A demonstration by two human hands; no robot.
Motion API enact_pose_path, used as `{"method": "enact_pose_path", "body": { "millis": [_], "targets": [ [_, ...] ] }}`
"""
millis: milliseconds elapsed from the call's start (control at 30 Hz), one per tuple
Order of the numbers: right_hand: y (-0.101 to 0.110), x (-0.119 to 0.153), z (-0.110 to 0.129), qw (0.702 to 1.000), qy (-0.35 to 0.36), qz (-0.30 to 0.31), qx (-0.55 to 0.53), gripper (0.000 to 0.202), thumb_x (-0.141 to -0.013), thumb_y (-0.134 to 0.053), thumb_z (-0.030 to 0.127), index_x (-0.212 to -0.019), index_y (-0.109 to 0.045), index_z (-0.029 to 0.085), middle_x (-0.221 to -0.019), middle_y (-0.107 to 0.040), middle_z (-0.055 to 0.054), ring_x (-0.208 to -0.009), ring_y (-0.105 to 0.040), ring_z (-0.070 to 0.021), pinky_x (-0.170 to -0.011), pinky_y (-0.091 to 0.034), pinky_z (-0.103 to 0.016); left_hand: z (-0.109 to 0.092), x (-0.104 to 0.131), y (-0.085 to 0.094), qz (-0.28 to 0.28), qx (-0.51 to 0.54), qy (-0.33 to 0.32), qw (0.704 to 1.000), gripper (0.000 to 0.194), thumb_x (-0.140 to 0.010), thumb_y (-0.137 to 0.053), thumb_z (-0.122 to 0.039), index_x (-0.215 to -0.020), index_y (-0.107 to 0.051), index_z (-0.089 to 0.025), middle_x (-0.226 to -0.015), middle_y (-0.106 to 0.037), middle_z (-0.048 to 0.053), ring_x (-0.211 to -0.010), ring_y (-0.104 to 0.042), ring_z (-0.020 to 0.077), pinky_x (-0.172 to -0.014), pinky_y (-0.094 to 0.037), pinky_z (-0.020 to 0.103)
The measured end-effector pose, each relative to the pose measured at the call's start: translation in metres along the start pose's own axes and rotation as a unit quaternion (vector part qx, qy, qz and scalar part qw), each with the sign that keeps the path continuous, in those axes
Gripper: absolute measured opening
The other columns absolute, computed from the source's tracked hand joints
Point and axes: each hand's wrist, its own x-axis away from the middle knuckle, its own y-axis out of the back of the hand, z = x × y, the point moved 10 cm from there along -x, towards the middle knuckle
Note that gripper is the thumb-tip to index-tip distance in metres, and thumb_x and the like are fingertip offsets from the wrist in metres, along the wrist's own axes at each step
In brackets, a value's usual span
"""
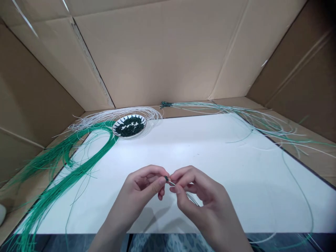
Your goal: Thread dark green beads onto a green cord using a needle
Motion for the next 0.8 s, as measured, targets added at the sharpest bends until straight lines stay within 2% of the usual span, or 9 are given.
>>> {"method": "enact_pose_path", "body": {
  "millis": [200, 467, 633, 800],
  "targets": [
    [-0.014, 0.001, 0.008, 1.000, 0.013, 0.006, -0.013, 0.016, -0.085, -0.063, 0.016, -0.072, -0.058, 0.025, -0.087, -0.069, 0.004, -0.084, -0.065, -0.0111, -0.073, -0.054, -0.019, 0.001, 0.007, 0.012, -0.027, 0.049, -0.006, 0.998, 0.009, -0.083, -0.083, -0.030, -0.082, -0.081, -0.022, -0.065, -0.067, -0.003, -0.059, -0.056, 0.0086, -0.058, -0.043, 0.017],
    [-0.023, 0.003, 0.010, 0.999, 0.020, -0.005, -0.032, 0.017, -0.085, -0.064, 0.014, -0.072, -0.058, 0.024, -0.088, -0.066, 0.006, -0.078, -0.064, -0.0084, -0.072, -0.054, -0.017, 0.009, 0.013, 0.008, -0.040, 0.174, -0.006, 0.984, 0.014, -0.078, -0.089, -0.034, -0.082, -0.082, -0.021, -0.064, -0.069, -0.003, -0.057, -0.057, 0.0064, -0.055, -0.044, 0.013],
    [-0.028, 0.003, 0.012, 0.999, 0.025, 0.004, -0.026, 0.017, -0.085, -0.063, 0.013, -0.072, -0.059, 0.023, -0.088, -0.066, 0.005, -0.076, -0.065, -0.0088, -0.072, -0.054, -0.019, 0.008, 0.017, 0.009, -0.053, 0.183, -0.005, 0.982, 0.016, -0.076, -0.090, -0.034, -0.079, -0.082, -0.021, -0.066, -0.070, -0.002, -0.056, -0.057, 0.0060, -0.055, -0.044, 0.013],
    [-0.030, 0.002, 0.013, 0.999, 0.021, 0.001, -0.029, 0.017, -0.084, -0.064, 0.014, -0.070, -0.059, 0.023, -0.086, -0.066, 0.003, -0.073, -0.065, -0.0111, -0.071, -0.056, -0.023, 0.007, 0.020, 0.017, -0.095, 0.160, -0.014, 0.982, 0.020, -0.072, -0.092, -0.037, -0.076, -0.081, -0.021, -0.064, -0.069, -0.003, -0.057, -0.057, 0.0078, -0.056, -0.045, 0.015]
  ]
}}
